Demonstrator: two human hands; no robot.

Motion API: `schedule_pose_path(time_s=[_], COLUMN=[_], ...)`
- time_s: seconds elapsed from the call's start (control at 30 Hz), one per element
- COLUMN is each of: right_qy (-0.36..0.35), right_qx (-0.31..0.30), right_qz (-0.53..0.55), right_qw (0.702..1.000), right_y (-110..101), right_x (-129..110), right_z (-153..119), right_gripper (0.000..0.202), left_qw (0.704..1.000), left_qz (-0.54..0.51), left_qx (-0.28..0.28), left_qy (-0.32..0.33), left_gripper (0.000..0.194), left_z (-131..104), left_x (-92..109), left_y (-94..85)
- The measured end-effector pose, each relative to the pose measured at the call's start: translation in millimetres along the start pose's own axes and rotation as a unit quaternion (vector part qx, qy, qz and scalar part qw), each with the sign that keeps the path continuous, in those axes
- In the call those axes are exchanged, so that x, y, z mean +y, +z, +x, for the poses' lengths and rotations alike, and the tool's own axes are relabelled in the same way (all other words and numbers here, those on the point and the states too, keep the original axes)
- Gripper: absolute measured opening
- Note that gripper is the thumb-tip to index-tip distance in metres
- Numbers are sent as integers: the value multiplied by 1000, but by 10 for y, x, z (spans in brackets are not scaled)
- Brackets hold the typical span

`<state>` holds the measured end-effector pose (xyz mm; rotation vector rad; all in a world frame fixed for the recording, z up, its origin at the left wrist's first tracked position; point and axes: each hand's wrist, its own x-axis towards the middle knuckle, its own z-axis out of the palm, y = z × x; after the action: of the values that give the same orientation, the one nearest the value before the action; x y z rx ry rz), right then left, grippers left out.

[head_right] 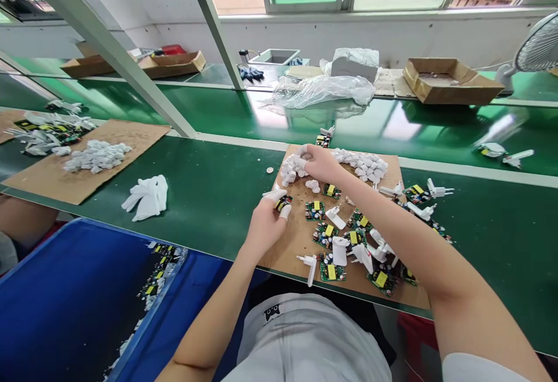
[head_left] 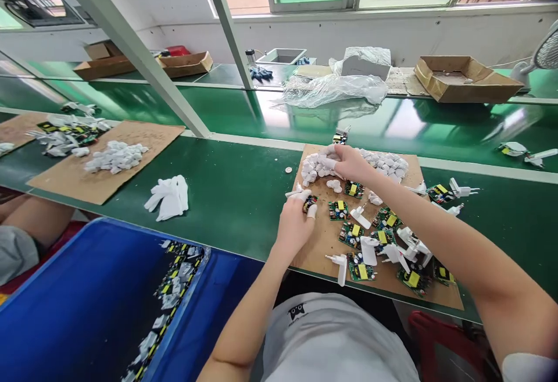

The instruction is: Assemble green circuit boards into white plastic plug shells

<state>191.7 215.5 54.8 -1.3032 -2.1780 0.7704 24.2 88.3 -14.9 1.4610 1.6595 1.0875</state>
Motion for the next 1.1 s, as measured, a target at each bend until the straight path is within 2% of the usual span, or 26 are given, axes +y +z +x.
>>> schedule_pose_path(time_s=[0.1,0.17,0.23,0.27,0.33,0.37,0.47,0.53,0.63,0.73,0.8,0.87,0.97,1.1], right_qy=[-24,-83,-138,-170,-230,-243,-218,-174,-110,-35,17,39,29,22], right_qx=[4,17,64,107,173,200,257,280,288,300,281,234,184,178], right_qz=[70,121,66,26,-46,-75,-105,-86,-13,100,171,212,229,269], right_qw=[997,989,986,979,956,946,936,940,951,948,944,948,955,946], right_y=[-158,-203,-155,-97,63,147,337,396,442,491,500,468,381,336], right_x=[-176,-295,-381,-406,-417,-410,-379,-377,-398,-416,-423,-431,-440,-409], right_z=[-494,-918,-1321,-1490,-1745,-1833,-2008,-2105,-2256,-2371,-2409,-2423,-2429,-2446], right_gripper=[16,14,5,10,22,28,38,40,34,29,39,49,41,35], left_qw=[992,977,913,890,868,864,858,859,867,879,884,883,875,883], left_qz=[-120,-207,-387,-432,-464,-466,-463,-457,-437,-421,-414,-413,-413,-381], left_qx=[13,12,21,19,-9,-44,-102,-111,-117,-136,-151,-178,-226,-252], left_qy=[-29,-55,-127,-148,-175,-186,-196,-202,-207,-179,-155,-136,-112,-105], left_gripper=[41,48,49,50,51,51,53,56,55,47,43,42,48,59], left_z=[-155,-313,-486,-569,-715,-774,-901,-959,-1036,-1097,-1124,-1140,-1153,-1159], left_x=[-28,4,76,122,219,263,362,404,467,546,598,636,653,624], left_y=[-99,-119,-86,-56,6,31,69,74,78,83,78,66,51,66])
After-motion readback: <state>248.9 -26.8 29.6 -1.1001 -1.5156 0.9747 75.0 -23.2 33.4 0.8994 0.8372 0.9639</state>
